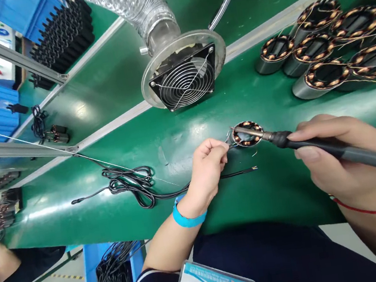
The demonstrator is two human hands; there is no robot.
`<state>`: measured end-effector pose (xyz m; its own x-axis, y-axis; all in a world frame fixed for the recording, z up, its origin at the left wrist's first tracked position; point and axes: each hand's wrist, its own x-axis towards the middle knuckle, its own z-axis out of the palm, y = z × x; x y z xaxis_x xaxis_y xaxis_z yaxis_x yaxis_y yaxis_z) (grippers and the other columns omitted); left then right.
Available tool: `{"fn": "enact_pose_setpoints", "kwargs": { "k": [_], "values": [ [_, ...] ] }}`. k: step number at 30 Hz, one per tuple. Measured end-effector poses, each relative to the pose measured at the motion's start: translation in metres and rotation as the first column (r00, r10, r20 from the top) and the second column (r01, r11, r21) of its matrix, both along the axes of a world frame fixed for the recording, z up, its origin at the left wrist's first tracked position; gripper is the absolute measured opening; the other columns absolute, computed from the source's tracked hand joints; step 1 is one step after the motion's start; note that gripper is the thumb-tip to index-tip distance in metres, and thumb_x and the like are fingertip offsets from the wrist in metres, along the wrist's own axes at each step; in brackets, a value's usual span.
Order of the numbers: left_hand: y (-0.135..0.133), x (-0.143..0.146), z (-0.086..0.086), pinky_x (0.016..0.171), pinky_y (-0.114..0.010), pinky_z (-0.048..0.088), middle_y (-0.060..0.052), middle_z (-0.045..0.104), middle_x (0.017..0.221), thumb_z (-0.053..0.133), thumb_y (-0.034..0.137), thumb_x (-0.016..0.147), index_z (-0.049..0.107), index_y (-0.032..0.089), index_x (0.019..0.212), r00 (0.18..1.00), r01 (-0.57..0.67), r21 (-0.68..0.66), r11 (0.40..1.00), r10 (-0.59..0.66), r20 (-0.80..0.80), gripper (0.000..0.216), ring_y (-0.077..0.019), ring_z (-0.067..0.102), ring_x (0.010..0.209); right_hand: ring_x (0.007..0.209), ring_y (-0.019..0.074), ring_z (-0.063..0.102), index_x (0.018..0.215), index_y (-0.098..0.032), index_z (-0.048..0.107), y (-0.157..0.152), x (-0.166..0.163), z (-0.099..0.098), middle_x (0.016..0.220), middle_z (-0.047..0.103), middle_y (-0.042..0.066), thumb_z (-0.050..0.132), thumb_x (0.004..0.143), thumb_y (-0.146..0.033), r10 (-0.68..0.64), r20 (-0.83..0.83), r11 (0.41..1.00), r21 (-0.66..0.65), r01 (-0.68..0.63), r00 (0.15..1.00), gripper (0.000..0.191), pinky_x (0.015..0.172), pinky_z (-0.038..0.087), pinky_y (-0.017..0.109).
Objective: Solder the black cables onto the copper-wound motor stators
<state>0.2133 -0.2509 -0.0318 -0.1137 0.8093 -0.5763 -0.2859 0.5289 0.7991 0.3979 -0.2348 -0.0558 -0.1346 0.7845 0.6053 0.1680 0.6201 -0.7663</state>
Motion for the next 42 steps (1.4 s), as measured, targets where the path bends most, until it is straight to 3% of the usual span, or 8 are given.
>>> {"fn": "enact_pose_setpoints", "kwargs": {
  "k": [16, 42],
  "values": [
    [0.0008, -0.0022, -0.0019, 0.042, -0.017, 0.018, 0.008, 0.042, 0.048, 0.063, 0.022, 0.071, 0.05, 0.017, 0.061, 1.0, -0.007, 0.035, 0.999, 0.007, 0.008, 0.017, -0.0012, 0.028, 0.042, 0.056, 0.0111, 0.05, 0.103, -0.022, 0.068, 0.0016, 0.001, -0.002, 0.076, 0.063, 0.001, 0.063, 0.09, -0.015, 0.009, 0.02, 0.998, 0.054, -0.01, 1.0, 0.015, 0.044, 0.036, 0.026],
    [0.0023, -0.0021, 0.0003, 0.042, -0.017, 0.017, 0.008, 0.042, 0.047, 0.063, 0.02, 0.073, 0.05, 0.017, 0.06, 1.0, -0.018, 0.051, 0.999, 0.017, 0.023, 0.018, -0.0018, 0.027, 0.041, 0.061, 0.0111, 0.053, 0.104, -0.021, 0.069, -0.0019, 0.002, -0.0035, 0.079, 0.063, 0.001, 0.064, 0.091, -0.015, 0.053, 0.016, 0.998, 0.015, -0.053, 0.998, 0.015, 0.049, 0.04, 0.027]
  ]
}}
